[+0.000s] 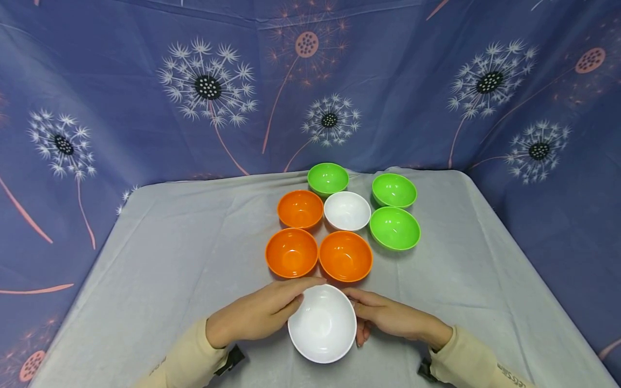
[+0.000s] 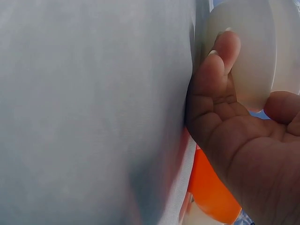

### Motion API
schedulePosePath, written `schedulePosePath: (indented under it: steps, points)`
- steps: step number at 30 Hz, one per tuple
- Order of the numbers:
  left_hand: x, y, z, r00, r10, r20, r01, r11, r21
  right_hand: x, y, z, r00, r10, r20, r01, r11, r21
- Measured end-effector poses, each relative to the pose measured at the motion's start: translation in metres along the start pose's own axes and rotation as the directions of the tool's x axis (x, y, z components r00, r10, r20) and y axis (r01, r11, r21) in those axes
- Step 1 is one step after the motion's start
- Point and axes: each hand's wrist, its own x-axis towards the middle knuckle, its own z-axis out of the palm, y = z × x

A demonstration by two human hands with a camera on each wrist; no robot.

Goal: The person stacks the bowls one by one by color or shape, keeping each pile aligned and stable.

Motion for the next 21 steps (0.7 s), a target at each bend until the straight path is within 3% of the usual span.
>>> schedulePosePath:
  steps: [15,21]
  points:
    - [-0.0004,-0.0025,0.0036,0.999,-0.054,-0.008,0.054,0.998,0.01,-0.0002,0.0017,-0.0002,1.0,0.002,0.003,-0.002,1.0,0.013]
    - [-0.0003,-0.0052,0.0046,0.999,-0.035,-0.019,0.036,0.999,0.022,-0.0003,0.0014,-0.0014,1.0,0.003,0.01,-0.003,1.0,0.0]
